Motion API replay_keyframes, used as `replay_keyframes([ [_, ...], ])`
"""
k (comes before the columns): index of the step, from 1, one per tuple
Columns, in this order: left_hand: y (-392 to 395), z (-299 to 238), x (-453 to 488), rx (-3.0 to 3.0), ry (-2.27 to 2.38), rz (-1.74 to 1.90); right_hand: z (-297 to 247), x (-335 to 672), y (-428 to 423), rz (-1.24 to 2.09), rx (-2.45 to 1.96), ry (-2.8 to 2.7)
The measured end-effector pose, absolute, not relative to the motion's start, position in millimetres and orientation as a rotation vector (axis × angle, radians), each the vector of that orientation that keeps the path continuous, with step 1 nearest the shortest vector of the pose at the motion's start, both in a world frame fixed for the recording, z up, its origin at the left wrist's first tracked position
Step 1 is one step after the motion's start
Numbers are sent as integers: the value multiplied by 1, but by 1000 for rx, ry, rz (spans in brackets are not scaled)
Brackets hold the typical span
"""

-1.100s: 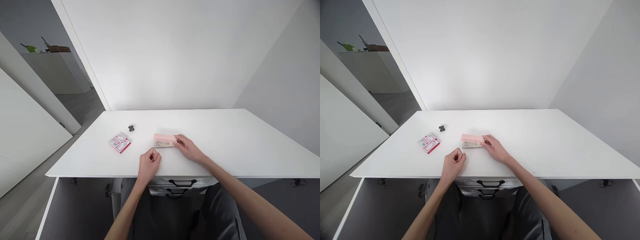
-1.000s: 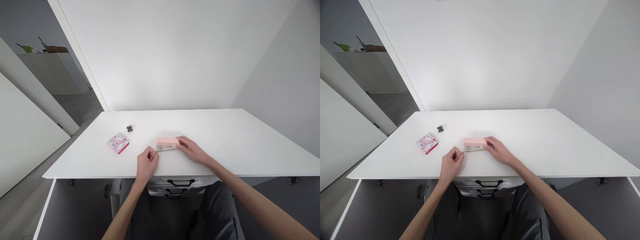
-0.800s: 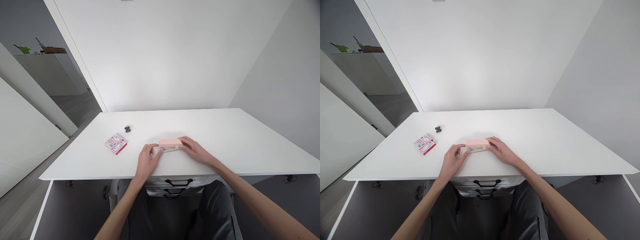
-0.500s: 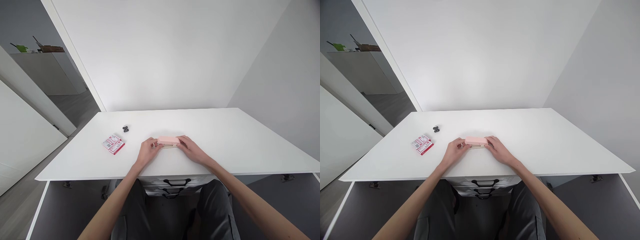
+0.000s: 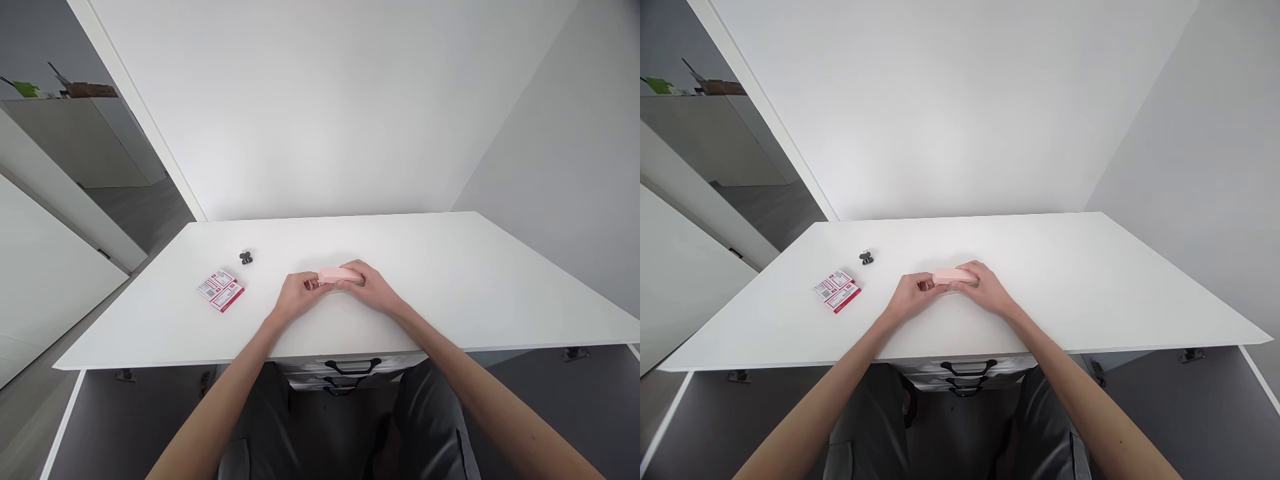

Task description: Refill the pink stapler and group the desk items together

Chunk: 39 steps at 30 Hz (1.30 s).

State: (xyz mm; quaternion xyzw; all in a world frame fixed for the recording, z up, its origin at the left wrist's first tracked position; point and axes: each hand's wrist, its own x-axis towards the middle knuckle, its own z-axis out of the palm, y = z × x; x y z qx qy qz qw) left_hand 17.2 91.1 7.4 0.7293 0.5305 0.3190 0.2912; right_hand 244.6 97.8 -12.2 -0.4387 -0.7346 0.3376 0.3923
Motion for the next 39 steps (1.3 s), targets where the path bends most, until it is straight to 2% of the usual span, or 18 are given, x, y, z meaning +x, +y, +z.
replay_keyframes([
  [39, 77, 1, 33, 2174, 1419, 852, 0, 261, 92, 1269, -924, -1762],
])
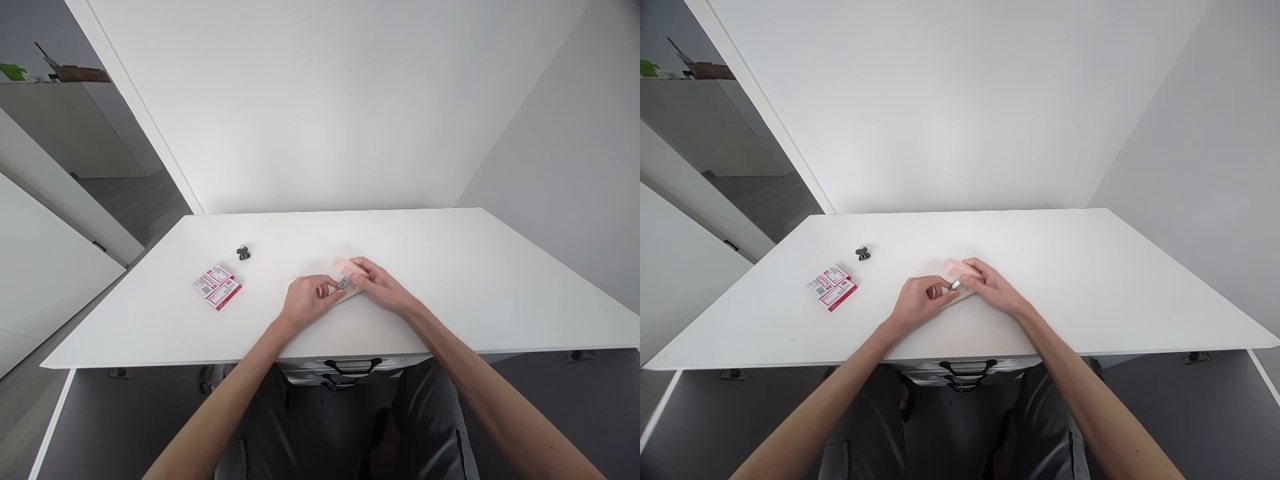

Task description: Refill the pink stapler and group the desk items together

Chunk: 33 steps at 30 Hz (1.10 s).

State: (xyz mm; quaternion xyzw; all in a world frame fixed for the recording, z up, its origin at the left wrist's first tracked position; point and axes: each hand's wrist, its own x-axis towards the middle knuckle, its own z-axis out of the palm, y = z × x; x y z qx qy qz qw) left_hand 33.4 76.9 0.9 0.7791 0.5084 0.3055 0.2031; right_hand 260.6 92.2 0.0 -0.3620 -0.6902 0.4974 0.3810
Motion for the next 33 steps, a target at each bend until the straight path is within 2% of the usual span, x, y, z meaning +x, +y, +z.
replay_keyframes([
  [33, 76, 2, 34, 2271, 1343, 756, 0, 258, 94, 1487, -773, -1625],
])
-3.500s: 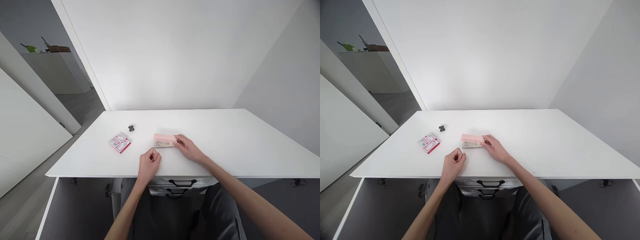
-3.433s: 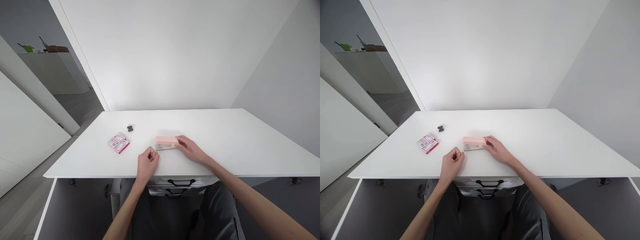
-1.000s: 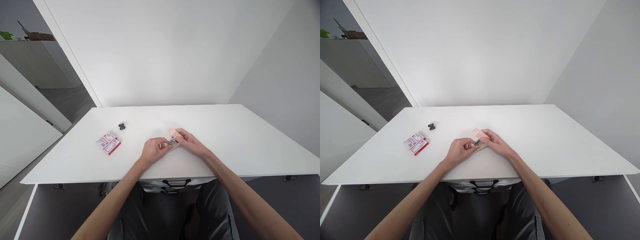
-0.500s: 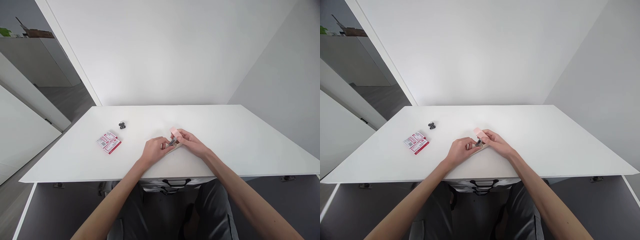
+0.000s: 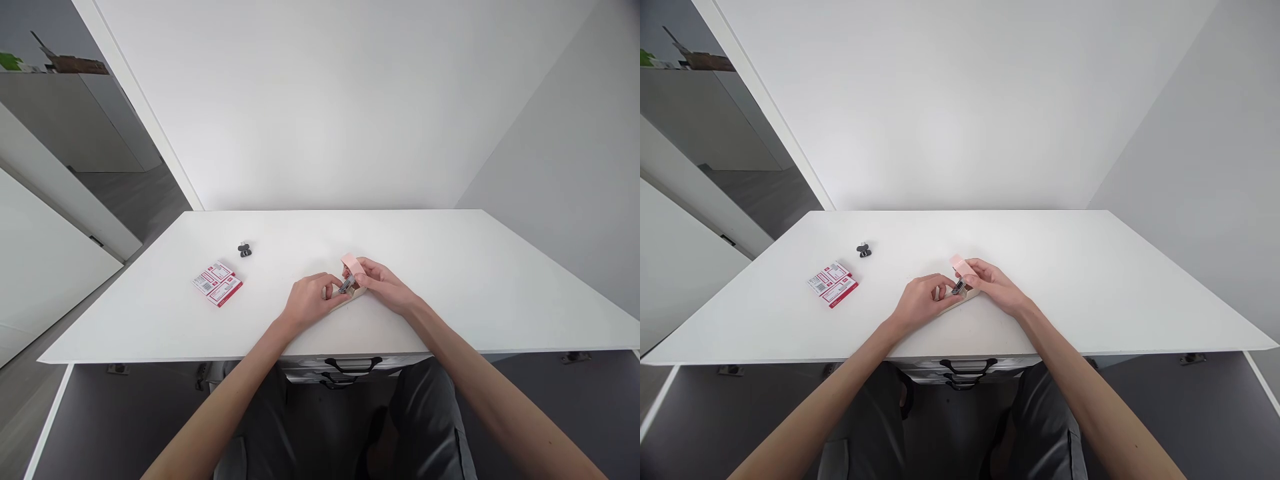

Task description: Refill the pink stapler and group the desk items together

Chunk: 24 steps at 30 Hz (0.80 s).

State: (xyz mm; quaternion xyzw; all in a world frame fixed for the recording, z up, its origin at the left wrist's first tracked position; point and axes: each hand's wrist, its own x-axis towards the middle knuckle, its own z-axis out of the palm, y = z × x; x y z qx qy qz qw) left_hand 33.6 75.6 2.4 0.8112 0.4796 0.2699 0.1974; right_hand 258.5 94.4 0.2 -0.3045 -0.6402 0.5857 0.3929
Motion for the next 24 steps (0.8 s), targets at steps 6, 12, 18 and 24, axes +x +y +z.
replay_keyframes([
  [6, 74, 4, 35, 2270, 1340, 764, 1, 258, 94, 1509, -775, -1612],
  [12, 72, 6, 36, 2280, 1353, 769, -1, 260, 95, 1528, -768, -1601],
  [18, 72, 6, 36, 2280, 1348, 748, -1, 261, 95, 1538, -793, -1615],
  [24, 72, 6, 35, 2271, 1347, 755, 0, 261, 95, 1536, -807, -1619],
])
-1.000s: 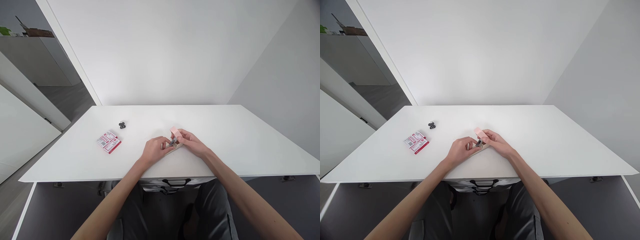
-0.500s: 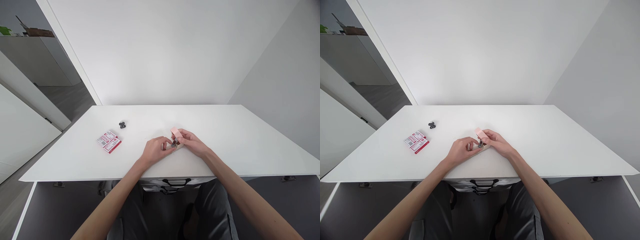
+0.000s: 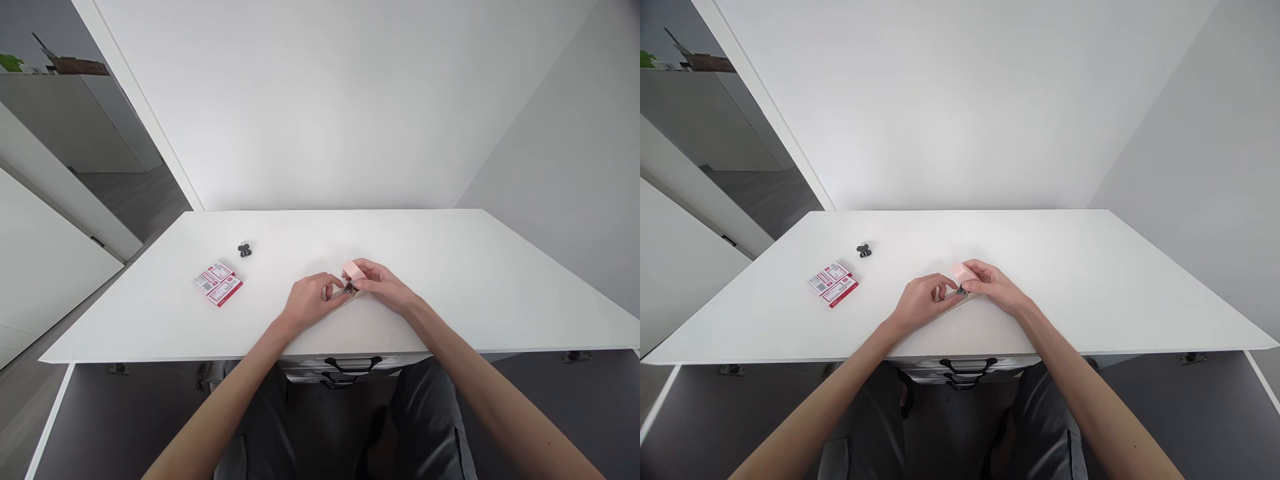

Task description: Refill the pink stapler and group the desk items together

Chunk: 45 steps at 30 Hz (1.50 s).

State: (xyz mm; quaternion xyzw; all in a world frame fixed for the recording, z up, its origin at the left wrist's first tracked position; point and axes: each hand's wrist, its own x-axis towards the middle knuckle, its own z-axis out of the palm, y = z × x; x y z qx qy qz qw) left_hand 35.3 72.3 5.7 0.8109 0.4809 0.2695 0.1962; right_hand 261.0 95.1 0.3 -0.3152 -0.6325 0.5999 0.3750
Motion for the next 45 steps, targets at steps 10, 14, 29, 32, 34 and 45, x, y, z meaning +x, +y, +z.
replay_keyframes([
  [10, 67, 8, 37, 2251, 1411, 880, -6, 261, 98, 1566, -773, -1438],
  [14, 67, 8, 31, 2259, 1522, 1029, -6, 259, 99, 1524, -777, -1321],
  [29, 9, 10, -107, 2470, 2346, 789, -3, 258, 99, 1499, -693, -1062],
  [32, -1, 11, -112, 2575, 2227, 798, -2, 258, 97, 1491, -699, -1058],
  [34, -2, 10, -114, 2646, 2088, 819, -2, 257, 96, 1480, -710, -1047],
  [45, -1, 7, -112, 2413, 1752, 872, -15, 267, 80, 1128, -985, -710],
])
